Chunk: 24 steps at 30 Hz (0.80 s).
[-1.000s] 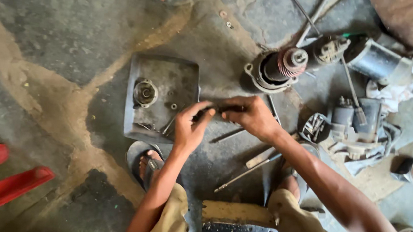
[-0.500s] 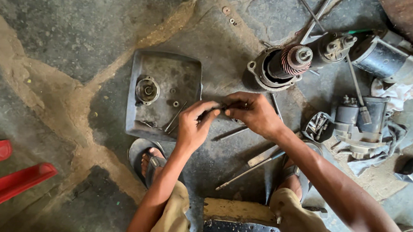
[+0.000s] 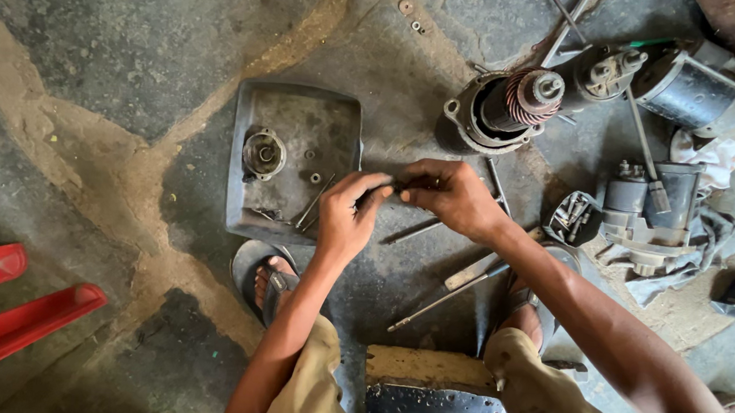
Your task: The person uses a T-handle wrench to loosen a bolt on a motor component, then disassembles the housing to access internal parts. They remove small metal pieces and brushes, inspect them, and reassemble the component by hand.
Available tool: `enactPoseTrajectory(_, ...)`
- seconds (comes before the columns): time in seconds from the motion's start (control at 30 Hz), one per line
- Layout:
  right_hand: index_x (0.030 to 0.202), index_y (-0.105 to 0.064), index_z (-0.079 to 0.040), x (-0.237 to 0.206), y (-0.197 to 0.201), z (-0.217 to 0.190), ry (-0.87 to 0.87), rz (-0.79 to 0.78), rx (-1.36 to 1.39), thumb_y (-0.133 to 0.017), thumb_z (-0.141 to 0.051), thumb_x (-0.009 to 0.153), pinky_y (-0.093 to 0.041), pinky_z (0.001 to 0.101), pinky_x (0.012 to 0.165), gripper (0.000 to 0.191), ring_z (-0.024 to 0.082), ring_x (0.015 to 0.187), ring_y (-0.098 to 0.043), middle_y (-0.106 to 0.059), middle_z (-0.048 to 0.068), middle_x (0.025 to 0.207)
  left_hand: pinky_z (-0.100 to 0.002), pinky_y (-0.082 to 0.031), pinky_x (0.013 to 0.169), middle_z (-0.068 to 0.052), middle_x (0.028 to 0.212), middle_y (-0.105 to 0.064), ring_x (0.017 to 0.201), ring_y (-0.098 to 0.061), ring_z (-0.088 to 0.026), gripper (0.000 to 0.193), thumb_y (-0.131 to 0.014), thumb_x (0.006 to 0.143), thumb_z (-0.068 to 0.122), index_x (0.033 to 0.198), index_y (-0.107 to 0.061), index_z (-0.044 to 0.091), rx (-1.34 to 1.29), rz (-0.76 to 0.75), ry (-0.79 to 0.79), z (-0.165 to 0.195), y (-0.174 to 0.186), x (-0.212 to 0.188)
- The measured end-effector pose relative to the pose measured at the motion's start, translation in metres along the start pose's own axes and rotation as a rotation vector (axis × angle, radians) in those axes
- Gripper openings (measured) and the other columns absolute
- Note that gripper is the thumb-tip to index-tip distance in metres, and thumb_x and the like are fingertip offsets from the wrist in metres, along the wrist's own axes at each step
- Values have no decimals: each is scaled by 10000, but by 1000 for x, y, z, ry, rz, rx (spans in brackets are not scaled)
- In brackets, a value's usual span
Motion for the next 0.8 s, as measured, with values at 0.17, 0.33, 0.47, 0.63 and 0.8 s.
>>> enactPoseTrajectory(0.17,1182,-718,9,2,-2,0,0,-9,30,-748,-41,902,-568,277,862,286,113,968,-695,-763,67,1054,-312,-558,739,-115,995,-750,861,-744,-217,163,-765,925,69,1082,-736,33,0,18,-54,3,-1,-1)
enactPoseTrajectory(0.33,1209,-693,8,0,0,-4,6,5,20,-748,-26,867,-580,285,897,347,119,1003,-710,-757,64,1093,-301,-554,721,-100,980,-762,846,-737,-191,275,-787,900,99,1155,-701,45,-69,9,51,-1,-3,-1)
enactPoseTrajectory(0.47,1214,-652,24,0,-3,-1,-40,27,175,-744,-10,882,-579,307,888,346,139,996,-707,-740,80,1062,-318,-537,679,-114,1011,-752,796,-711,-209,239,-787,931,115,1150,-715,52,2,-25,-44,3,-5,-3)
enactPoseTrajectory(0.63,1187,-665,46,4,-2,14,-29,55,154,-699,22,897,-574,321,899,293,154,992,-696,-736,98,1062,-384,-544,742,-147,1028,-710,908,-697,-305,330,-810,878,147,1157,-687,21,96,-35,-192,-3,-8,-4)
enactPoseTrajectory(0.8,1187,-658,20,4,1,31,-68,-11,194,-641,4,913,-567,317,854,275,152,962,-691,-742,79,1036,-439,-545,800,-141,994,-713,915,-690,-351,273,-841,888,154,1086,-697,33,220,-40,-249,-33,-15,-7)
Point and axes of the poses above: each hand's wrist, its own x-axis towards the middle knuckle, its own y-axis out of the back of the hand, z = x × y, the point moved 4 cm from there along x, towards the middle knuckle
